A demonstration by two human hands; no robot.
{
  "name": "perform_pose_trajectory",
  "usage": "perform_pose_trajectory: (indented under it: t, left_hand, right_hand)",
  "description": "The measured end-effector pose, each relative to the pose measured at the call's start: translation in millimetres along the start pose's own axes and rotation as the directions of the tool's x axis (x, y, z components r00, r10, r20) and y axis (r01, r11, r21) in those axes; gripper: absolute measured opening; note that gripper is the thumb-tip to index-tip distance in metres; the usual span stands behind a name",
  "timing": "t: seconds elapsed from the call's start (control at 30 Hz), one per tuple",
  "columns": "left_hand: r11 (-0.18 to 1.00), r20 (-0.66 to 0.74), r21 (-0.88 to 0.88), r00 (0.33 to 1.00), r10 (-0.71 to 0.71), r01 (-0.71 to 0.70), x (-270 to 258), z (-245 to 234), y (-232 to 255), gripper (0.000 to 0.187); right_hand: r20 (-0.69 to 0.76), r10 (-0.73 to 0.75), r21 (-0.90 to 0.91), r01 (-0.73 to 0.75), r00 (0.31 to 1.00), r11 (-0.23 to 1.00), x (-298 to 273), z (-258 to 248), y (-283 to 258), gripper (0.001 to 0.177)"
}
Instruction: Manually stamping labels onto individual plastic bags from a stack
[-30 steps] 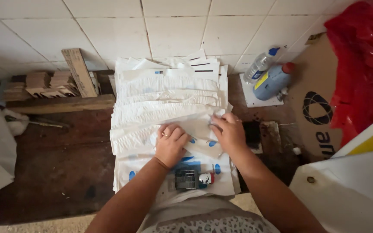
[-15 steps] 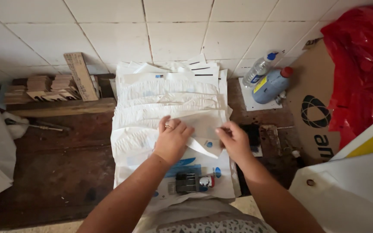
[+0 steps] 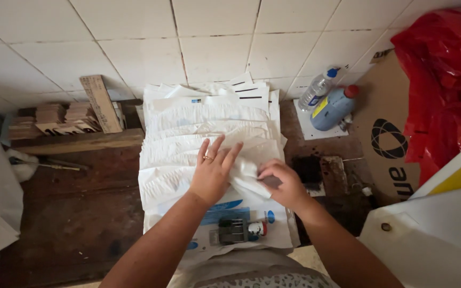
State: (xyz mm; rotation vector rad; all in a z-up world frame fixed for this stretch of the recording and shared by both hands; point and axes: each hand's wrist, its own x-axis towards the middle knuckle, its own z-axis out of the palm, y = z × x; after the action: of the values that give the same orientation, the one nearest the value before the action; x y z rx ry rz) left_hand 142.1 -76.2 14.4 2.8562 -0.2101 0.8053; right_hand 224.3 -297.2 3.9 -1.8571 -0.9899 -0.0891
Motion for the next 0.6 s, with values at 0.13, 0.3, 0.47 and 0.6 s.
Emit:
perform_pose_trajectory:
  t: [0.13,0.3,0.47,0.6]
  left_hand:
    - [0.998,0.039,-0.049,0.998,0.052,-0.05,-25,62,-16,0.024]
    - [0.996,-0.118,-0.03,0.989,0.084,-0.088,-14,27,-6,0.007]
    - [0.996,-0.122,-0.062,0.991,0.059,-0.067,-10,13,-3,0.008]
    - [0.996,-0.142,-0.058,0.988,0.064,-0.073,-13,14,-6,0.008]
  right_hand:
    - [-0.133,0.183,-0.052,-0.191,0.974,0.98,-7,11,42,0.019]
    - [-0.05,-0.029,-0.647,-0.01,0.998,0.763,-16,21,89,0.012]
    - [-0.098,-0.09,-0.661,0.003,0.991,0.75,-6,10,58,0.028]
    - [-0.072,-0.126,-0.679,0.044,0.989,0.733,-8,15,73,0.013]
